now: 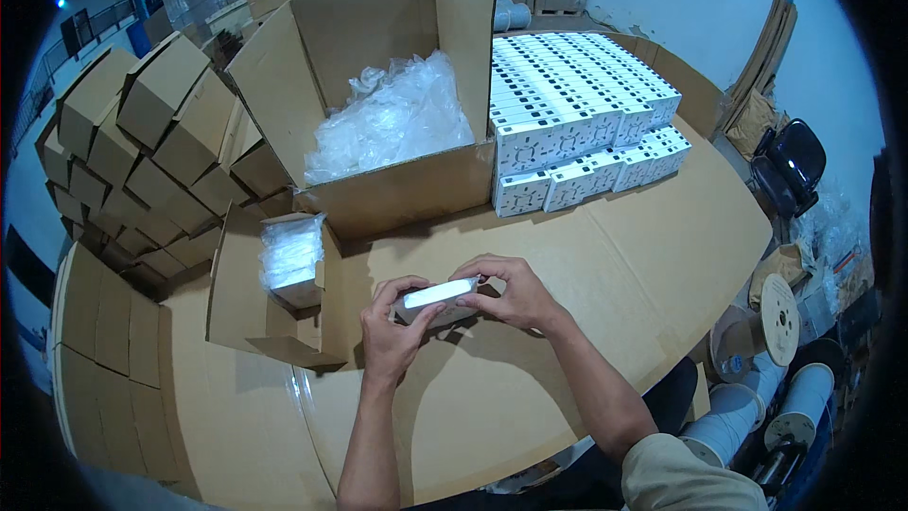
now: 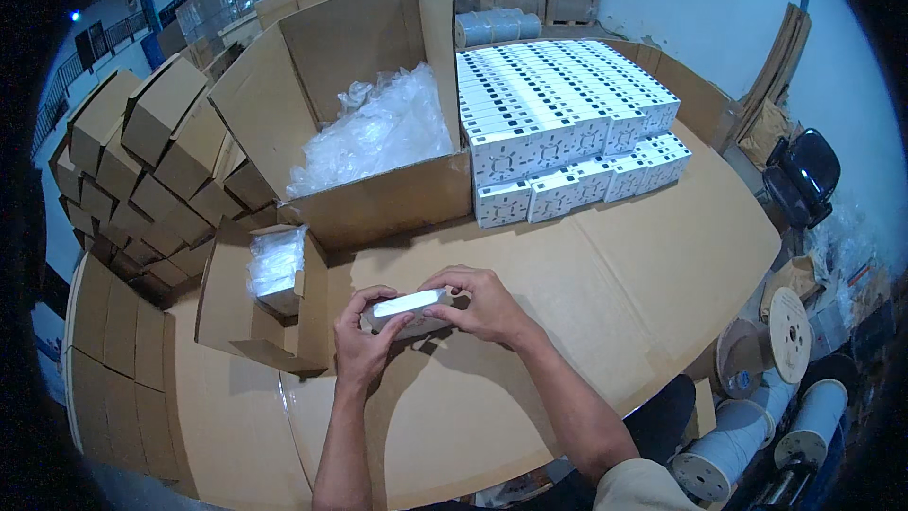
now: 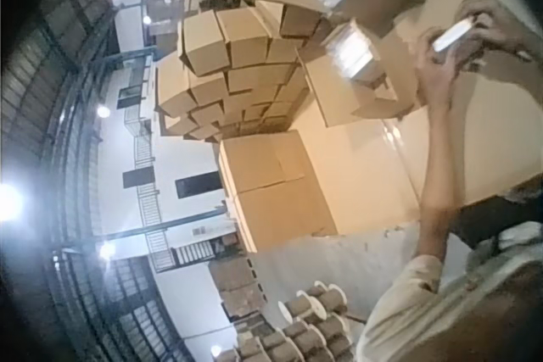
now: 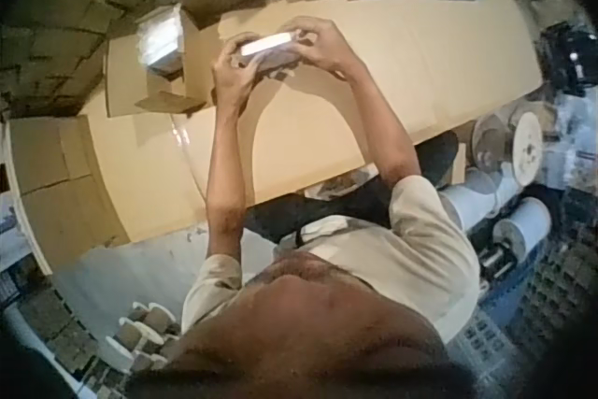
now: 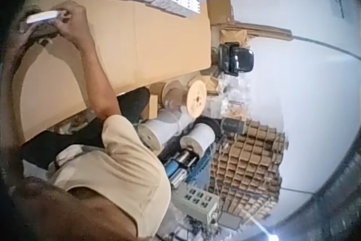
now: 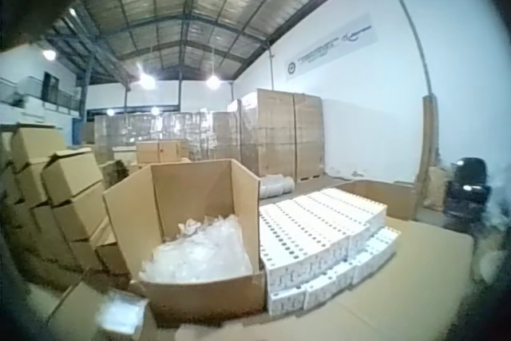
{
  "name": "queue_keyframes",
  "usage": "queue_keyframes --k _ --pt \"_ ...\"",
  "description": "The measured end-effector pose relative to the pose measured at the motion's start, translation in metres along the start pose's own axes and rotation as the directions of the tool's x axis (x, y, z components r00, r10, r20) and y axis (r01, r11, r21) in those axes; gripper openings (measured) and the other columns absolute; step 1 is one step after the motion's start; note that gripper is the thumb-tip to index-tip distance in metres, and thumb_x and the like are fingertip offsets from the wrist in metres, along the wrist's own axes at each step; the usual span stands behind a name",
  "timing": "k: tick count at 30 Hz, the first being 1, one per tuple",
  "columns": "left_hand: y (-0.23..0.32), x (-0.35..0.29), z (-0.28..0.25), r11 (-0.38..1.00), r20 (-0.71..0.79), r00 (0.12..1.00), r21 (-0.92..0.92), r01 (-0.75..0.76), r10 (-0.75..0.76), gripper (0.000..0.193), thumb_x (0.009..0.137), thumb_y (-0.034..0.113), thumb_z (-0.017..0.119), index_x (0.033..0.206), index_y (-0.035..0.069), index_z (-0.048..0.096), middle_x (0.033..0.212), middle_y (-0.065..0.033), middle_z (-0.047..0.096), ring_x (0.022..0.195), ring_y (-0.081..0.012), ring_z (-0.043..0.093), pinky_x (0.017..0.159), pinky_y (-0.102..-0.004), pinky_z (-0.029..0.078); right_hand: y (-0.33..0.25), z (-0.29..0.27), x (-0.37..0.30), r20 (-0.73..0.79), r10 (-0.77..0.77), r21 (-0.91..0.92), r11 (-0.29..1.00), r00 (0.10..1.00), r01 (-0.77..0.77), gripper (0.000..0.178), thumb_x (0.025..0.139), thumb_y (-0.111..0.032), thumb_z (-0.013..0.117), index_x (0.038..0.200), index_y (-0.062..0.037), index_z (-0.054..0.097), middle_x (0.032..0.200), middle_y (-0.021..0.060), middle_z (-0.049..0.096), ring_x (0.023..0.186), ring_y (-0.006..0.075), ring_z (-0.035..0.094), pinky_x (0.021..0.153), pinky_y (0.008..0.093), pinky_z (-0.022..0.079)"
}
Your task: Packing small white electronics boxes into individual plastic bags and placing them into a larger shipping carton.
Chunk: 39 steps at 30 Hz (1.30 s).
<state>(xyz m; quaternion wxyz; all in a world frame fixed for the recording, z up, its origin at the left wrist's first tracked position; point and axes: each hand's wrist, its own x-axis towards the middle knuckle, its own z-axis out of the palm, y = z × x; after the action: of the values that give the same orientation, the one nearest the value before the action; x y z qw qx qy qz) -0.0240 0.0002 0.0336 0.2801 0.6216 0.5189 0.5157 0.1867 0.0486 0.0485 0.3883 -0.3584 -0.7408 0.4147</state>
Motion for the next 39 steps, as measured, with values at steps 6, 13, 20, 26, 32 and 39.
queue_keyframes --k 6,13,20,26,32,39 --pt "0.000 -0.001 0.001 0.966 0.061 0.986 -0.198 0.164 -0.155 0.032 0.081 0.004 0.084 0.108 0.003 0.067 0.104 -0.0041 0.069 0.098 -0.0131 0.064 0.086 -0.0290 0.052 -0.003 -0.002 -0.002 0.024 -0.071 -0.161 0.984 0.997 0.074 0.031 0.083 -0.010 0.078 0.113 -0.0063 0.074 0.104 0.0122 0.073 0.096 0.0271 0.068 0.086 0.0378 0.055" --pt "-0.005 -0.010 0.003 0.967 0.068 0.979 -0.158 0.201 -0.193 0.031 0.086 0.007 0.080 0.112 0.002 0.066 0.099 -0.0017 0.067 0.090 -0.0106 0.063 0.076 -0.0261 0.052 -0.017 -0.002 -0.002 0.111 -0.111 -0.434 0.888 0.988 0.149 0.025 0.086 -0.010 0.075 0.110 -0.0031 0.069 0.099 0.0152 0.072 0.089 0.0326 0.069 0.080 0.0418 0.055" --pt "-0.026 -0.047 -0.004 0.976 -0.014 0.991 0.169 0.135 -0.134 0.073 0.089 0.021 0.076 0.147 -0.002 0.038 0.139 -0.0244 0.053 0.129 -0.0390 0.052 0.108 -0.0469 0.043 -0.021 -0.001 0.017 0.163 -0.068 -0.398 0.909 0.984 0.128 0.024 0.087 -0.010 0.074 0.109 -0.0006 0.068 0.094 0.0189 0.071 0.083 0.0376 0.068 0.075 0.0430 0.055" --pt "0.012 -0.106 -0.027 0.830 0.130 0.988 0.558 0.001 -0.089 0.071 0.092 0.032 0.070 0.148 -0.002 0.040 0.153 -0.0242 0.040 0.143 -0.0444 0.034 0.118 -0.0505 0.029 -0.026 0.011 0.047 -0.031 -0.087 -0.279 0.957 0.996 0.075 0.021 0.092 -0.004 0.070 0.111 0.0033 0.065 0.093 0.0177 0.072 0.078 0.0238 0.073 0.069 0.0356 0.058" --pt "0.049 -0.160 -0.042 0.718 0.158 0.970 0.695 0.024 -0.186 0.064 0.095 0.038 0.062 0.147 0.003 0.045 0.154 -0.0172 0.041 0.143 -0.0416 0.034 0.117 -0.0544 0.028 -0.038 0.086 0.091 -0.071 -0.129 0.251 0.957 0.989 0.143 0.018 0.095 0.001 0.065 0.111 0.0075 0.060 0.096 0.0153 0.072 0.087 0.0162 0.072 0.078 0.0304 0.061" --pt "0.055 -0.181 -0.040 0.724 0.072 0.990 0.689 0.039 -0.122 0.059 0.093 0.030 0.064 0.144 0.004 0.050 0.149 -0.0174 0.048 0.140 -0.0435 0.038 0.116 -0.0542 0.029 -0.050 0.131 0.103 0.040 -0.120 0.372 0.923 0.992 0.097 0.016 0.097 -0.001 0.063 0.108 0.0058 0.055 0.097 0.0158 0.071 0.091 0.0164 0.072 0.078 0.0304 0.060"
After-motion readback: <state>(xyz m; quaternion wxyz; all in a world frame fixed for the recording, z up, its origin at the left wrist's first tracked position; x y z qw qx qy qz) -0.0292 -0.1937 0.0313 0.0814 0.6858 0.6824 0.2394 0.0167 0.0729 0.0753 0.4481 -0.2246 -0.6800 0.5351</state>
